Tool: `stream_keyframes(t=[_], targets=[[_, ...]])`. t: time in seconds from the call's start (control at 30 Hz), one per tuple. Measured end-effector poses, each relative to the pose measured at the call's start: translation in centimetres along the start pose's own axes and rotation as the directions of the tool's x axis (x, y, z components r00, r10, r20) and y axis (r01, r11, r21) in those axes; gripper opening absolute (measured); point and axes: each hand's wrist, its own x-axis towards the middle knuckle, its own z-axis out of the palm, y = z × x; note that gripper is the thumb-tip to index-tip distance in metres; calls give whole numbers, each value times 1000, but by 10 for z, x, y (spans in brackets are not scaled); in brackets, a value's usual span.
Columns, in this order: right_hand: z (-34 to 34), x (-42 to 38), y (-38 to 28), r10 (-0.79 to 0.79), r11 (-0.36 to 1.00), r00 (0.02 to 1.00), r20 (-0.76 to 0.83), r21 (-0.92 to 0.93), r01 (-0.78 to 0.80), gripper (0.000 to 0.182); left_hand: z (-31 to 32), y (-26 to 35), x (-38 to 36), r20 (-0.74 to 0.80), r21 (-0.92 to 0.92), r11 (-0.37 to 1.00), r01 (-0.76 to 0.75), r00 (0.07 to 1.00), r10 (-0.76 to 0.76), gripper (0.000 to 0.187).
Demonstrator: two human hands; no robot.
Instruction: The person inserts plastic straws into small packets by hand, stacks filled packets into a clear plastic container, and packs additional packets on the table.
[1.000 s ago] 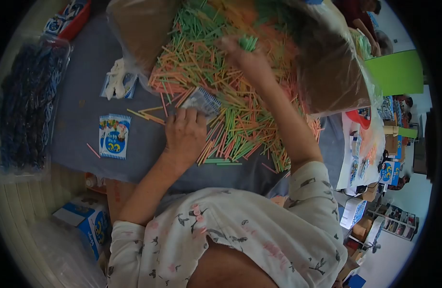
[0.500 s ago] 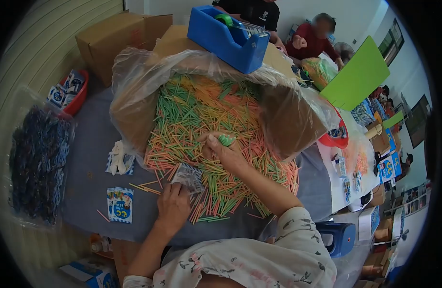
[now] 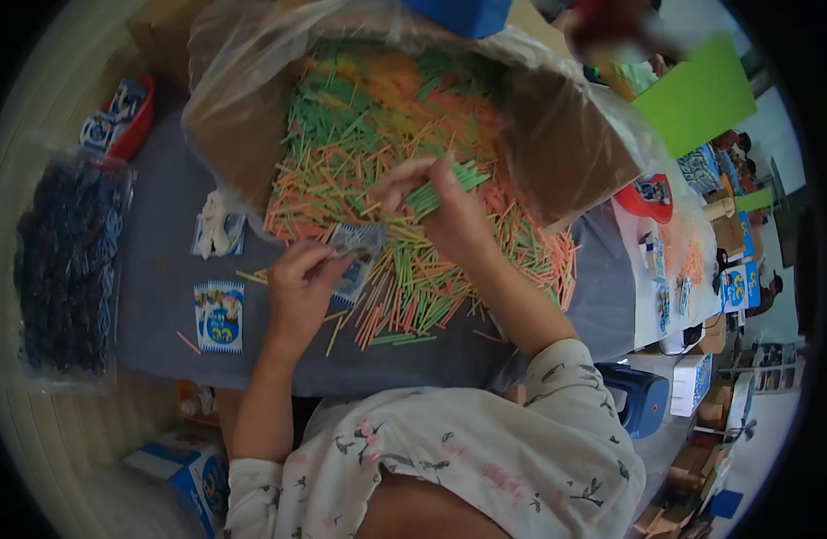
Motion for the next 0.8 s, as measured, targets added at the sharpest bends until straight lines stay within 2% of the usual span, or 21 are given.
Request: stream_keyframes(t=[0.03, 0.07, 0.13, 0.23, 0.3, 0.37, 0.43, 0.5, 0.57, 0.63, 0.7, 0.73, 0.8], targets=[[5, 0, -7, 38, 999, 999, 14, 31, -38, 66, 1, 3, 2, 7, -32, 999, 10, 1000, -10, 14], [8, 1, -12, 12, 999, 1000, 20, 51, -13, 68, 3, 7, 2, -6, -20, 999, 46, 999, -47, 14], [14, 2, -9, -4, 997, 999, 32, 77, 2, 70, 10, 13, 5, 41, -235, 971, 47, 998, -39, 14], [18, 2, -7, -62, 998, 997, 49, 23, 61, 74, 18, 8, 7, 34, -337, 941, 23, 999, -12, 14], [22, 2, -13, -38, 964, 997, 64, -260, 54, 77, 17, 15, 8, 43, -333, 942, 29, 999, -16, 14], [23, 2, -10, -20, 972, 998, 62, -231, 34, 78, 16, 15, 9, 52, -329, 944, 35, 998, -18, 14], [22, 3, -6, -1, 979, 998, 57, -204, 13, 80, 17, 9, 8, 70, -404, 913, 57, 997, -31, 15], [18, 5, 1, -40, 976, 986, 159, -205, 73, 63, 19, 6, 7, 64, -450, 892, 49, 998, -23, 16], [18, 4, 1, 16, 980, 983, 184, -200, 22, 59, 22, 4, 6, 53, -493, 869, 36, 999, -11, 18], [20, 6, -2, 67, 980, 973, 219, -197, -24, 56, 26, 0, 6, 49, -631, 774, 62, 998, -39, 21], [22, 8, -11, -13, 960, 960, 280, -265, 91, 56, 23, -6, 6, 83, -602, 796, 68, 996, -22, 23], [25, 8, -11, -15, 959, 958, 285, -268, 95, 56, 22, -8, 8, 124, -570, 818, 76, 992, -5, 25], [33, 8, -7, -47, 995, 997, 62, -87, 53, 67, 22, -3, 7, 140, -612, 785, 100, 990, -17, 26]])
